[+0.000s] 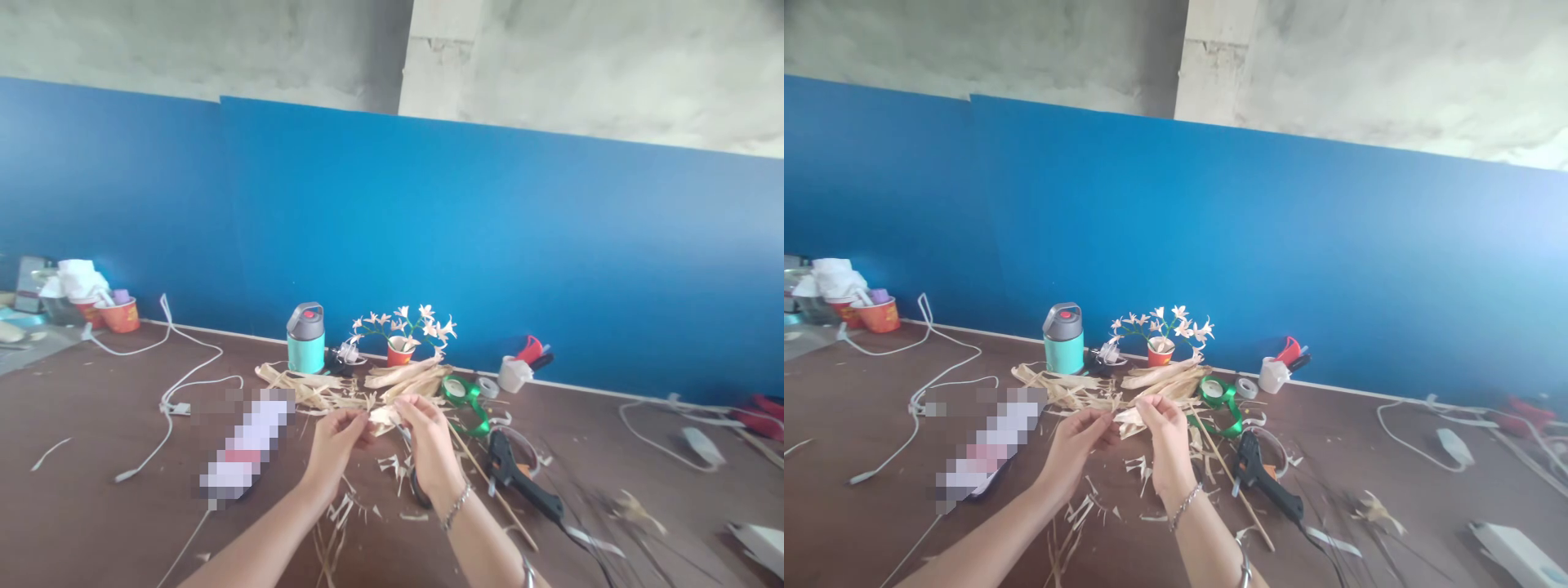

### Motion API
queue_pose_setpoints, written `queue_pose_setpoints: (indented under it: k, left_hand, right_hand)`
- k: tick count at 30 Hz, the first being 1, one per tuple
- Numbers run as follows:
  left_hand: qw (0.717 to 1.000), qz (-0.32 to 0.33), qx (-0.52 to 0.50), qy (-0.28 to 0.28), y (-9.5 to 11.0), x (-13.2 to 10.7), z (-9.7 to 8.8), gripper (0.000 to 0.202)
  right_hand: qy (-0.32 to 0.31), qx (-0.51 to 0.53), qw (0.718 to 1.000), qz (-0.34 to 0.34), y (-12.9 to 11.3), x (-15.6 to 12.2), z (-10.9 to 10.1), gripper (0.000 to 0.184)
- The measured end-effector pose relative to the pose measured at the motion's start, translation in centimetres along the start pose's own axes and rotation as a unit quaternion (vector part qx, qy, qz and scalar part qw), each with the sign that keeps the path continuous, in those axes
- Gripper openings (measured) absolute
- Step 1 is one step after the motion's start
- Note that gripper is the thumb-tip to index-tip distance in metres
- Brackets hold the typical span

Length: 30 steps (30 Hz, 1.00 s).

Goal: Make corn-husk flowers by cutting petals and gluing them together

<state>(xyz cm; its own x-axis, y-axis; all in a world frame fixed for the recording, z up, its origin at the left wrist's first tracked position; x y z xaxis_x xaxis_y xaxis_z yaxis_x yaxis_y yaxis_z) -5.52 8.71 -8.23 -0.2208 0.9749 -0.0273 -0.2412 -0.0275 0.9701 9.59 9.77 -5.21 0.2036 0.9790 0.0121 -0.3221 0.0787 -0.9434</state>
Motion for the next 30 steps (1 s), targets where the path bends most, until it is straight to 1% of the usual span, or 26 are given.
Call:
queue_pose_setpoints:
  k: [6, 10, 13, 18, 21, 27, 30]
  left_hand:
    - [1.0, -0.006, -0.004, -0.004, -0.1, -0.1, 0.1, 0.023]
    - [1.0, -0.011, -0.012, -0.003, -0.3, 0.0, 0.1, 0.026]
    - [1.0, -0.012, -0.012, -0.004, -0.5, 0.0, 0.1, 0.026]
    - [1.0, -0.014, -0.01, 0.0, -0.4, -0.2, 0.2, 0.025]
    - [1.0, -0.023, -0.011, -0.001, -0.3, -0.4, 0.3, 0.023]
    - [0.999, -0.034, -0.023, -0.009, -0.2, -0.6, 0.7, 0.024]
    - [0.999, -0.033, -0.024, -0.009, -0.2, -0.6, 0.7, 0.024]
  right_hand:
    - [-0.002, -0.036, 0.999, -0.013, -0.2, -0.3, 0.4, 0.02]
    - [0.011, -0.071, 0.997, -0.017, 0.0, -0.5, 0.3, 0.021]
    - [0.013, -0.078, 0.997, -0.02, 0.0, -0.5, 0.4, 0.023]
    - [0.012, -0.114, 0.992, -0.05, 0.0, -0.5, 0.3, 0.022]
    - [0.006, -0.168, 0.982, -0.089, -0.2, -0.6, 0.6, 0.019]
    - [0.01, -0.261, 0.938, -0.229, -2.0, -1.4, 1.2, 0.009]
    - [0.01, -0.275, 0.925, -0.26, -2.4, -1.7, 1.3, 0.009]
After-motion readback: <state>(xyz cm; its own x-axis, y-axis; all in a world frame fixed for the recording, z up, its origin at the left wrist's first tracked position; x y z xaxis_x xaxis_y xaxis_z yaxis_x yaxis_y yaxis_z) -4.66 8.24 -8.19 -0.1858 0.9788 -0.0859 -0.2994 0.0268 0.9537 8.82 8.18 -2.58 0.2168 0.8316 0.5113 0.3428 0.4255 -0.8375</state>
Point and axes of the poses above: each hand's wrist, its own x-axis towards the middle knuckle, its own z-axis out of the palm, y = z × x, the point moved 10 cm from there along x, towards the middle knuckle, and after that the axes turned 7 degrees about y, right-handed, at the moved point
